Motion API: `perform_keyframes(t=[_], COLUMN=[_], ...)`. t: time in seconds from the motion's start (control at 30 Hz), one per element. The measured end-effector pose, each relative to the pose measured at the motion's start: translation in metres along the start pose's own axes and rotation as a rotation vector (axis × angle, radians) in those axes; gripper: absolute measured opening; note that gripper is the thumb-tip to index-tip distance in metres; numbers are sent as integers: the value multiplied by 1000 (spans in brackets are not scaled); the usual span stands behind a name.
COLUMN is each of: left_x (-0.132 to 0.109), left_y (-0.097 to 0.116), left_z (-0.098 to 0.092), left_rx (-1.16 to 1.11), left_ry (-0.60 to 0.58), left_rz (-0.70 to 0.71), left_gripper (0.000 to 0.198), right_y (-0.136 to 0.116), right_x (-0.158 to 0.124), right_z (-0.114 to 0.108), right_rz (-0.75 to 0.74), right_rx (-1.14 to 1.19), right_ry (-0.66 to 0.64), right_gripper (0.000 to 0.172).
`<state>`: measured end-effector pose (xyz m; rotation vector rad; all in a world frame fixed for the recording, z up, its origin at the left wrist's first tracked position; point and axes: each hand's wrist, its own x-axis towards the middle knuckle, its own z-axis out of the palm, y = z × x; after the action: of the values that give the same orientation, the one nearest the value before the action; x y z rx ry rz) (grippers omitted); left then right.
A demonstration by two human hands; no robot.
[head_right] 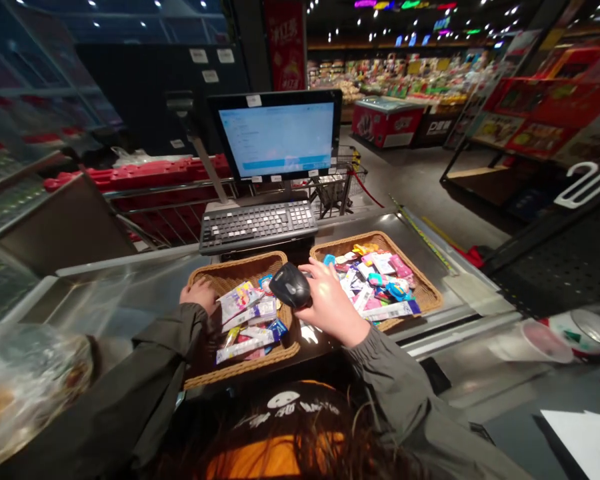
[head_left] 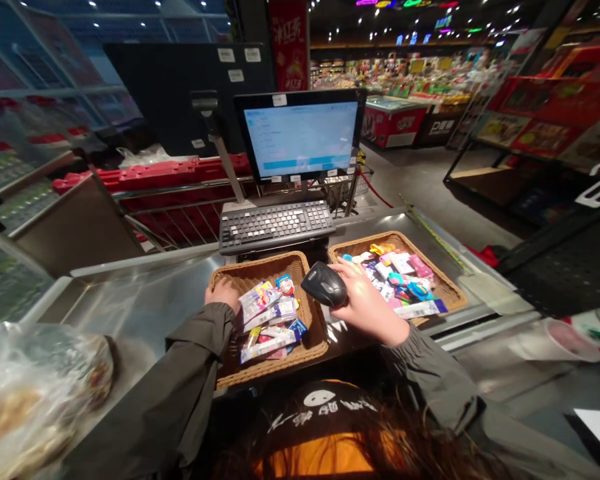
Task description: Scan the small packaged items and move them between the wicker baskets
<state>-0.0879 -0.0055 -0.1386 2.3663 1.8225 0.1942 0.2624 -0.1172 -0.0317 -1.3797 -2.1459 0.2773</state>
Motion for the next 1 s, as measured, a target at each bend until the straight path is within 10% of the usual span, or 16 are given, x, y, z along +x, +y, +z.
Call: perform_keyframes(t=[0.13,0.33,0.63,1.0], left_x=[12,45,89,114], left_y=[41,163,339,395], left_z=[-21,-46,15,72], left_rx=[125,5,-11,43], left_ry=[-72,26,-97,-28], left_rz=[57,451,780,831], left_gripper=[27,48,64,26], right_y=[24,65,102,131], right_x=[-18,-56,-99,-109], right_z=[-23,-71,-112,-117], right_rz=[69,203,321,371], right_rx=[-50,-138,-270,-278], right_ry=[106,334,506,507], right_gripper=[57,63,62,61])
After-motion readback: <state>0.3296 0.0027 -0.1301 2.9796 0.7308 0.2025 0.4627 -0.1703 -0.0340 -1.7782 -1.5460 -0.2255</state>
